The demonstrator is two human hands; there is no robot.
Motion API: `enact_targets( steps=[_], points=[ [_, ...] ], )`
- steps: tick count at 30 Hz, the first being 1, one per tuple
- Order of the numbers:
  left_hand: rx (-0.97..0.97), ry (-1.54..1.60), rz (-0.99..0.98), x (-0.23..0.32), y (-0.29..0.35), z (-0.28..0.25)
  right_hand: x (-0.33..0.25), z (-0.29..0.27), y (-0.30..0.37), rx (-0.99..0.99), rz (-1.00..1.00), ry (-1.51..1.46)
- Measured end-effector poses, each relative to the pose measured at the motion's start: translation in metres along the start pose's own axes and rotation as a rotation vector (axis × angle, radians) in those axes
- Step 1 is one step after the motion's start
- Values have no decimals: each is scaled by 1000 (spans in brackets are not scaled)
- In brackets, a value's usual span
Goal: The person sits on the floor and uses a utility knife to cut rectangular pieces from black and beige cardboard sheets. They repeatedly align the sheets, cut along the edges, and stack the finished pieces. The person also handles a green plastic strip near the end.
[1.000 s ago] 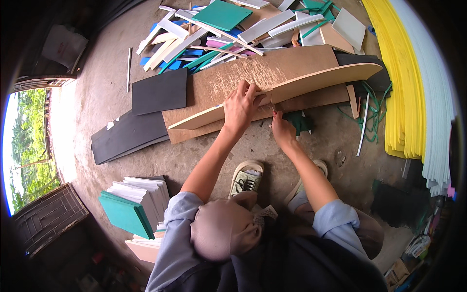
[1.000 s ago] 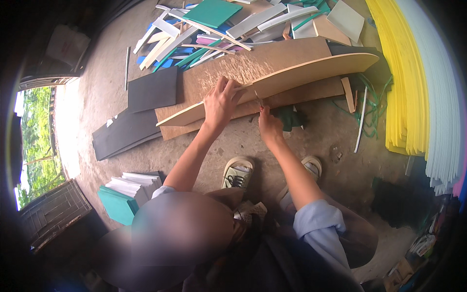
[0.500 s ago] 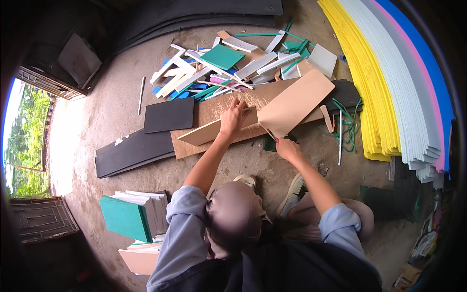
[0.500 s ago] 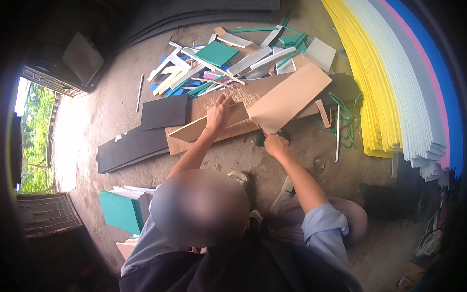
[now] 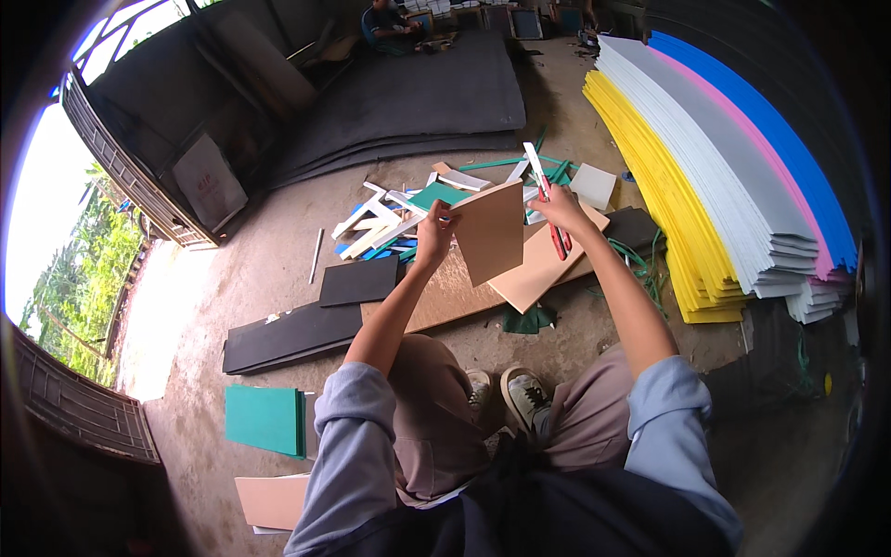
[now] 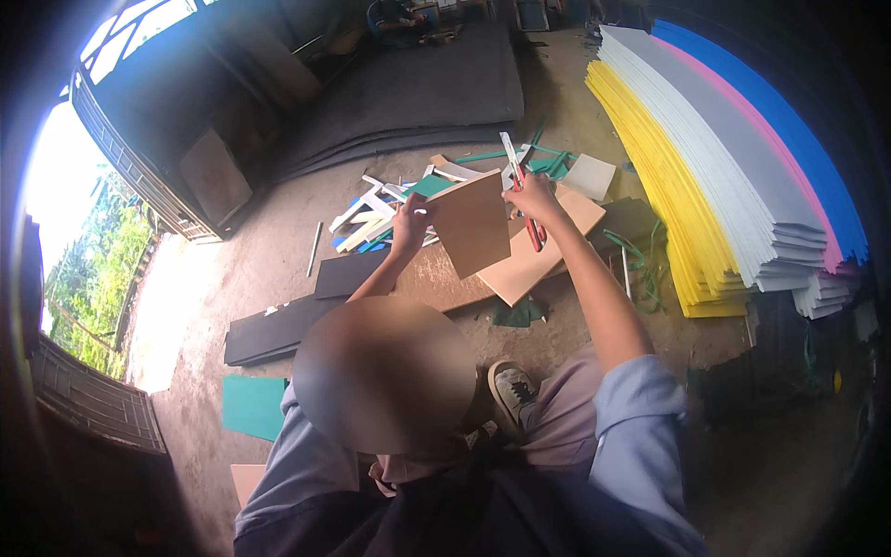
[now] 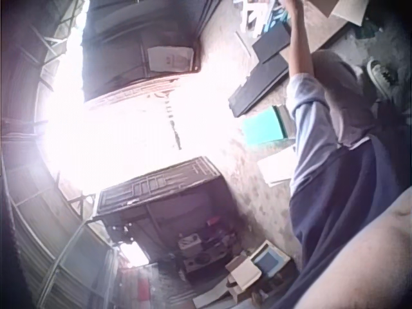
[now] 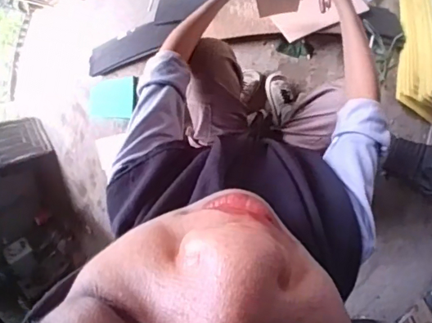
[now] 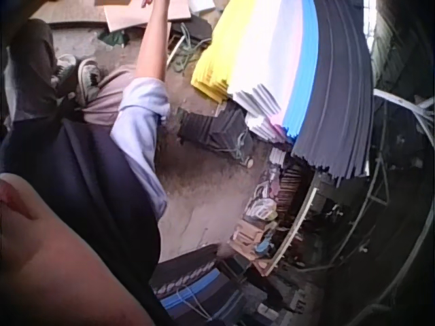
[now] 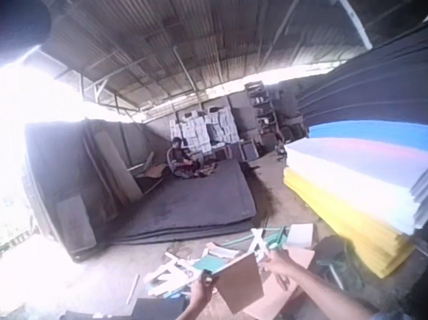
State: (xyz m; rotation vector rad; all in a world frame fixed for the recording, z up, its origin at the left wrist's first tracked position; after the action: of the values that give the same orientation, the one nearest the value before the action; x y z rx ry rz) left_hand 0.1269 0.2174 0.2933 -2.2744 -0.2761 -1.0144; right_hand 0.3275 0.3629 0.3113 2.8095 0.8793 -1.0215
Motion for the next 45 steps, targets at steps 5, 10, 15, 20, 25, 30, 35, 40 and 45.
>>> enact_targets(
  steps=[5, 10, 15, 20, 25, 30, 35, 40, 45],
  points=[
    [-118, 88, 117, 11, 11, 14, -25, 14, 27, 51, -135, 216],
    [-159, 59, 105, 15, 14, 18, -17, 46, 19, -136, -170, -42],
    [236, 11, 156, -15, 0, -15, -36, 48, 6, 100, -213, -283],
    [334, -68, -809, -76, 28, -27, 3, 57, -20, 332, 109, -396],
    [80, 511, -1098, -113, 44, -3, -2, 136, -36, 138, 472, -1297],
    [432, 825, -828, -150, 29, -30, -58, 208, -31, -164, 406, -1409],
    [379, 518, -695, -183, 52, -74, -26, 238, -71, -189, 501, -1258],
    [46, 587, -797, -192, 112, -68, -44, 269, -48, -836, 453, -1042],
    [168, 675, -873, -222, 114, -26, -21, 311, -63, -725, 183, -723]
  ],
)
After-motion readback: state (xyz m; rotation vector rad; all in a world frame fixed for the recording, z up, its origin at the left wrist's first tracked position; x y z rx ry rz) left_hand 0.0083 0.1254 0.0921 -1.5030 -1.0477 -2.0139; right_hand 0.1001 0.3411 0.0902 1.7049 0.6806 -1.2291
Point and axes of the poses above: each hand's wrist, its own y-axis away from the middle knuckle, its own z-axis out of the palm, x = y × z, the point moved 6 cm from there along -y, towards the middle knuckle, and after that the axes turned 2 degrees about z, right-handed, at the moved point
